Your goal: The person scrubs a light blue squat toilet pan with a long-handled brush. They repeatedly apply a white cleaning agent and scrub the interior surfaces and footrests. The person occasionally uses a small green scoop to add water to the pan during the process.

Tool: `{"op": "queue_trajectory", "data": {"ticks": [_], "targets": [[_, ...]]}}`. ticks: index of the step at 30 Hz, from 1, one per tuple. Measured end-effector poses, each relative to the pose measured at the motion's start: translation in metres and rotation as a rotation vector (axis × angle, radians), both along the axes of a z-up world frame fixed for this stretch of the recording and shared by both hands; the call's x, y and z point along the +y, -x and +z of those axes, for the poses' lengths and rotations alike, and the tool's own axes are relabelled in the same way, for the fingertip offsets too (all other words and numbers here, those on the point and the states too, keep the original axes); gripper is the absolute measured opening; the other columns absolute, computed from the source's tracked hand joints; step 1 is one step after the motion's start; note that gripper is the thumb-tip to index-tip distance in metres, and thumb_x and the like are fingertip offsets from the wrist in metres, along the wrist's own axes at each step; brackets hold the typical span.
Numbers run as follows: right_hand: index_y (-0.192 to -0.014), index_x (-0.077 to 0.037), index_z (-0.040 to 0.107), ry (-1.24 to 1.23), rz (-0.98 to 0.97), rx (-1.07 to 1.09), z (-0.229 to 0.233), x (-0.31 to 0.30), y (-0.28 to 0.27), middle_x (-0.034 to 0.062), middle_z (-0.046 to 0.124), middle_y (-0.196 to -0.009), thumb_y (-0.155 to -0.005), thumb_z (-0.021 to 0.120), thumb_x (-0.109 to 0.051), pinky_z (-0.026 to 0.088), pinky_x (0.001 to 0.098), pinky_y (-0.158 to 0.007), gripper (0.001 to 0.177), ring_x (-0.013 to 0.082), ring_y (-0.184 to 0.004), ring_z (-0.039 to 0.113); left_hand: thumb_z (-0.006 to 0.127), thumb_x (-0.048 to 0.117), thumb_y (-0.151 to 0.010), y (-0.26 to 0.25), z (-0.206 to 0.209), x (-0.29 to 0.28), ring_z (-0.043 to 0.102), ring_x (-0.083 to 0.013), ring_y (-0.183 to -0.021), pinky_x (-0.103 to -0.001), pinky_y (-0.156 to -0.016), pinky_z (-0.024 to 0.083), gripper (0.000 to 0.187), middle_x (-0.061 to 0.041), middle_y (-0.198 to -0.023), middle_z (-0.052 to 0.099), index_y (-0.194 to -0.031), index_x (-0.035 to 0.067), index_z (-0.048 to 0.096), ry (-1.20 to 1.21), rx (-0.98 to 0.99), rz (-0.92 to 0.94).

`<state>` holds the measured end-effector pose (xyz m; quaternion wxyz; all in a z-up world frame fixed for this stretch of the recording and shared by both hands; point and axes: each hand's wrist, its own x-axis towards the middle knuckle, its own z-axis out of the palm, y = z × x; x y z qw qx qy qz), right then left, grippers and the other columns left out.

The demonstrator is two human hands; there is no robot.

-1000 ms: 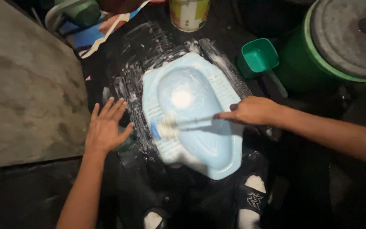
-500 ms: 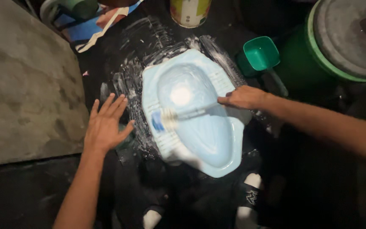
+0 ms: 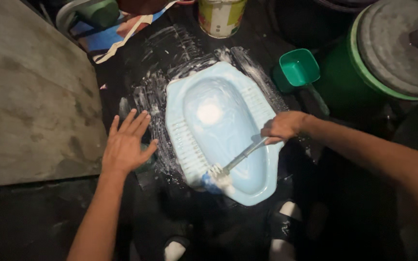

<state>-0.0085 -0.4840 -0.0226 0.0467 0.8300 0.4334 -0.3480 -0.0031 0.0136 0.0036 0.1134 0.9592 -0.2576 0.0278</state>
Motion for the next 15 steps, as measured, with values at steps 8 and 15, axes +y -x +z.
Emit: {"op": "queue_trajectory", "data": {"ticks": [8, 15], "targets": [[-0.123, -0.012, 0.060, 0.102, -0.094, -0.012, -0.009, 0.016, -0.001, 0.0179, 0.072, -0.092, -0.103, 0.039, -0.058, 0.057, 0.0521, -0.082, 0.055, 0.0399, -0.088, 0.071, 0.061, 0.050, -0.087, -0.002, -0.003, 0.002, 0.031, -0.0239, -0.152, -0.054, -0.124, 0.017, 0.074, -0.003, -0.159, 0.045, -0.148, 0.011, 0.051, -0.065, 0.016, -0.002], [-0.127, -0.013, 0.059, 0.050, -0.397, -0.072, -0.014, 0.042, -0.021, 0.0210, 0.071, -0.099, -0.102, 0.040, -0.054, 0.054, 0.0555, -0.082, 0.052, 0.0429, -0.093, 0.068, 0.061, 0.051, -0.086, -0.002, -0.004, -0.002, 0.031, -0.0235, -0.151, -0.053, -0.124, 0.016, 0.074, -0.002, -0.158, 0.044, -0.147, 0.011, 0.051, -0.074, 0.026, 0.015]]}}
